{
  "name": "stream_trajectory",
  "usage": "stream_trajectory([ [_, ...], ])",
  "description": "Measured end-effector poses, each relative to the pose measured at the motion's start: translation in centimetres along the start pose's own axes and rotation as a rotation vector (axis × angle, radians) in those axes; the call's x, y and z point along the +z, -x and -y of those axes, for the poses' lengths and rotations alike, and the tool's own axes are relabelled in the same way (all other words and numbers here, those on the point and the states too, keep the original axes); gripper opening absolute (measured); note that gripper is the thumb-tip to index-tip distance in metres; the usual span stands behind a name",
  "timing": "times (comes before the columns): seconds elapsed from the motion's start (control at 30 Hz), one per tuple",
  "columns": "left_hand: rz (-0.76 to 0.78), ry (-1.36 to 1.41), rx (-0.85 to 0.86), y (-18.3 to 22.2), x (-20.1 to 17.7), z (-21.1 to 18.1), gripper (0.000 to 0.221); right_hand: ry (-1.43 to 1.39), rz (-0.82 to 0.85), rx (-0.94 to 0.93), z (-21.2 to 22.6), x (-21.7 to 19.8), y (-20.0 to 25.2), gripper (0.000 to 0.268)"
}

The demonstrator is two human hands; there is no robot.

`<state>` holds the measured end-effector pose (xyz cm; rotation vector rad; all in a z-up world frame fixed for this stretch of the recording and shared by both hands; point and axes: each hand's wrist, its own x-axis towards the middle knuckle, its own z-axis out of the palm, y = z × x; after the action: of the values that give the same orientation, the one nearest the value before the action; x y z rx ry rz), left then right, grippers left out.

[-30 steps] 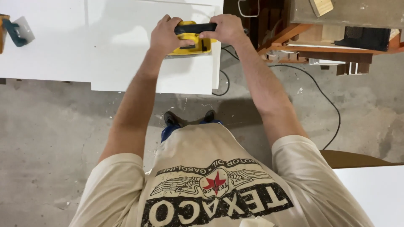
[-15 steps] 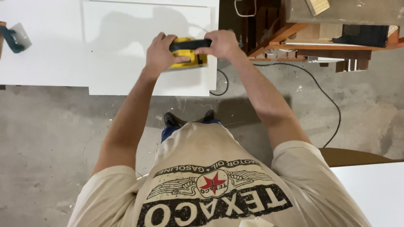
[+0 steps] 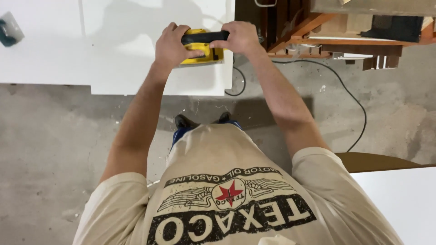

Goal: Sanding the edges and surfaces of white wooden boards using a power sander.

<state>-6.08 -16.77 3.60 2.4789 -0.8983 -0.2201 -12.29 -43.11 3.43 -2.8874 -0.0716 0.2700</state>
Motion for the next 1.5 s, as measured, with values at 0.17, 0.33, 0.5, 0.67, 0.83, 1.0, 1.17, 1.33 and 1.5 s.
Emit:
stream_trajectory([
  [0.17,0.072,0.011,-0.035,0.9,-0.8,-1.6,0.072,-0.039,0.135,0.092,2.1,-2.6,1.9,0.055],
  [0.33,0.107,-0.009,-0.047,-0.2,-0.6,-2.1,0.075,-0.028,0.161,0.090,1.1,-2.9,1.4,0.053],
  [0.5,0.018,0.008,0.008,-2.6,-0.8,-0.7,0.075,-0.018,-0.126,-0.034,-1.2,-0.7,-0.9,0.064],
  [0.67,0.129,0.039,-0.075,0.7,-1.2,-2.3,0.077,-0.080,0.042,0.054,1.2,-1.1,2.7,0.059],
  [0.83,0.022,0.043,0.139,5.3,1.7,-1.2,0.083,-0.026,0.073,0.047,2.5,0.9,7.6,0.068],
  [1.0,0.092,0.033,0.141,6.4,0.0,1.3,0.087,-0.027,0.076,0.046,6.2,1.5,7.8,0.067],
  [1.17,0.044,0.005,0.142,6.4,1.2,1.3,0.085,-0.087,0.060,0.014,5.3,1.3,7.8,0.067],
  [1.33,0.166,0.132,0.029,8.0,0.9,-3.8,0.104,-0.065,0.007,-0.060,3.6,2.2,11.5,0.057],
  [1.5,0.215,0.051,-0.035,8.8,0.1,-0.8,0.094,-0.103,0.139,0.053,6.9,2.1,10.3,0.065],
])
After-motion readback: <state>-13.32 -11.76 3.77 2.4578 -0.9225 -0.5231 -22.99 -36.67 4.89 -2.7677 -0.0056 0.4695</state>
